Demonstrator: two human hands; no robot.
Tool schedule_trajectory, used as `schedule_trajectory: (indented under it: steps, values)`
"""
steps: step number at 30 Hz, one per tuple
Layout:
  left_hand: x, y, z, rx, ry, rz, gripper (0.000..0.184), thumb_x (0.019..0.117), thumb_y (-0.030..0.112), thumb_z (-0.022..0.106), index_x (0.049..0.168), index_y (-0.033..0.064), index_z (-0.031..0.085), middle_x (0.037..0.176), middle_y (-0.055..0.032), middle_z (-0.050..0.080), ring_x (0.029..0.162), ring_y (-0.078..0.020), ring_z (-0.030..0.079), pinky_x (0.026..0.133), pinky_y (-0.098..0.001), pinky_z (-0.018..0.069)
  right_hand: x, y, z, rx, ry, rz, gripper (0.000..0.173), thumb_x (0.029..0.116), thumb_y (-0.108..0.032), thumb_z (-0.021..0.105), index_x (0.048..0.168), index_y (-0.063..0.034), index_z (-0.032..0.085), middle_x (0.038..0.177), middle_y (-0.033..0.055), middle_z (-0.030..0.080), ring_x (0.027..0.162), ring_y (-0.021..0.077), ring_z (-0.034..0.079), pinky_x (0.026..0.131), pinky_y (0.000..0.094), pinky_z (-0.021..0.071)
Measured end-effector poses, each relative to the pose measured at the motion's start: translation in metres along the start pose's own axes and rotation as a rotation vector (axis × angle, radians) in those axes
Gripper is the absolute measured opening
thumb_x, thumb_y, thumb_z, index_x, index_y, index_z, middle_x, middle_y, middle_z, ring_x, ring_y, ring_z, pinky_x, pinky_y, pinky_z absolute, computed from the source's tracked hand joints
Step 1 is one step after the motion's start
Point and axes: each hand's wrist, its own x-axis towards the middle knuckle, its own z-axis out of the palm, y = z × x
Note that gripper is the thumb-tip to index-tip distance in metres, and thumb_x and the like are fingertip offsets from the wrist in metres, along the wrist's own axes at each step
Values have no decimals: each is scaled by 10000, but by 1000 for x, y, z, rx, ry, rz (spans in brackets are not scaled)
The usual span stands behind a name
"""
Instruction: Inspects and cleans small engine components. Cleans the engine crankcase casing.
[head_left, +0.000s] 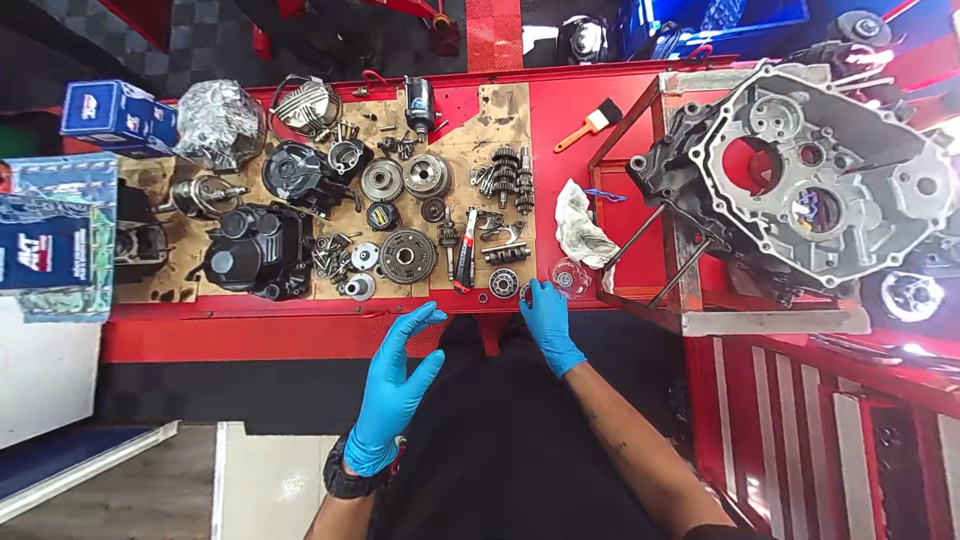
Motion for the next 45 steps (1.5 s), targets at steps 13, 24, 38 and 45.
schedule_trajectory:
  steps: [13,24,38,45]
  values:
    - [0,-10,-6,2,29,-36,527,947,180,649,1408,-43,524,1315,-118,656,1241,-241,613,1105,-396,486,-10,56,-50,84,282,-28,162,921,-60,637,1023,17,736,1166,222,692,1105,396,660,953,553,521]
    - [-3,-15,-8,12,46,-64,520,947,139,623,1415,-59,510,1308,-126,660,1229,-241,621,1097,-387,493,-11,0,-45,276,190,-207,181,942,-135,661,1048,-15,747,1188,173,708,1107,325,682,954,499,545]
    - [-10,-12,-13,31,54,-59,492,954,134,609,1409,-38,534,1294,-119,671,1234,-245,621,1096,-386,495,57,50,-74,-122,472,-6,407,836,-13,672,1236,-72,716,1611,161,402,1522,435,266,1197,665,218]
    - [-6,-14,-11,38,44,-39,490,961,179,603,1409,-11,546,1306,-103,672,1232,-240,628,1086,-376,503,64,44,-93,33,580,2,281,990,-138,536,1149,-12,730,1335,183,660,1326,376,560,1160,553,367]
